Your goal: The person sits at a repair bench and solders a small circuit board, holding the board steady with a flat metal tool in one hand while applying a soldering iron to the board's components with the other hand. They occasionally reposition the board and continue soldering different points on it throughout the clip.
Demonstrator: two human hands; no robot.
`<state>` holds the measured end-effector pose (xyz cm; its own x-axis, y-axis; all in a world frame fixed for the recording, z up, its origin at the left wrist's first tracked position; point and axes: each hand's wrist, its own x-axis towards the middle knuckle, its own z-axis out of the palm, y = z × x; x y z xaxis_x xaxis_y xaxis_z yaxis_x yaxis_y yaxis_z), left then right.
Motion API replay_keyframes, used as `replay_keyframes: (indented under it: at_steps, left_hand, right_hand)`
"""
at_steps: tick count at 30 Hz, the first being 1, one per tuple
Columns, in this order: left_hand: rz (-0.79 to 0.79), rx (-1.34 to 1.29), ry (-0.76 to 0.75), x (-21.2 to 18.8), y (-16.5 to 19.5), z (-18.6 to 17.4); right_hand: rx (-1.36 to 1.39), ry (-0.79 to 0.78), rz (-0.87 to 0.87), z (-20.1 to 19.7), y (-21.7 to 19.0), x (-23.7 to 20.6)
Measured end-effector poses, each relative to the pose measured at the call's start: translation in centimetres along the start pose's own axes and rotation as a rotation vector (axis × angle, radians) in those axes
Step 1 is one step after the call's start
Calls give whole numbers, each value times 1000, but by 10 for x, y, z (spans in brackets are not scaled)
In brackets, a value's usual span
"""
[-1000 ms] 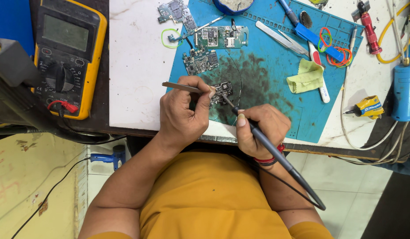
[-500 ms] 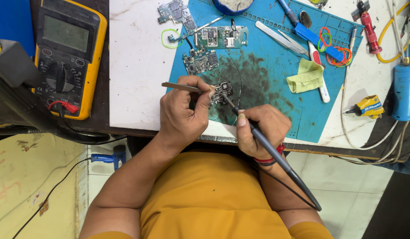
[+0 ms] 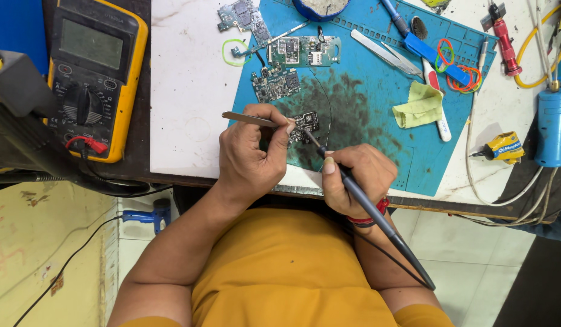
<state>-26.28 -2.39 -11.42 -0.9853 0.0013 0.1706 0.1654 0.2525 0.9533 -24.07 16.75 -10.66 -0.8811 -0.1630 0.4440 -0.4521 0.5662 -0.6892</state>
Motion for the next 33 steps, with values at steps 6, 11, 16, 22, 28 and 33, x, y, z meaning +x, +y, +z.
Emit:
replay_keyframes:
  at_steps: [6, 11, 16, 22, 28, 33]
  left_hand:
    - [18, 6, 20, -2, -1, 0]
    - [13, 0, 26, -3, -1, 2]
    - [-11, -15, 25, -2, -1, 2]
    - [17, -3, 24, -1, -4, 2]
    - [10, -4, 21, -1, -4, 2]
    - [18, -2, 23, -1, -4, 2]
  right_hand:
    - [3, 7, 2, 1, 0, 0]
    - [2, 9, 6, 1, 1, -1]
    - [1, 0, 12, 0, 1, -1]
    - [9, -11, 1, 1, 3, -1]
    - [10, -7, 10, 2, 3, -1]
    - [1, -4, 8, 2, 3, -1]
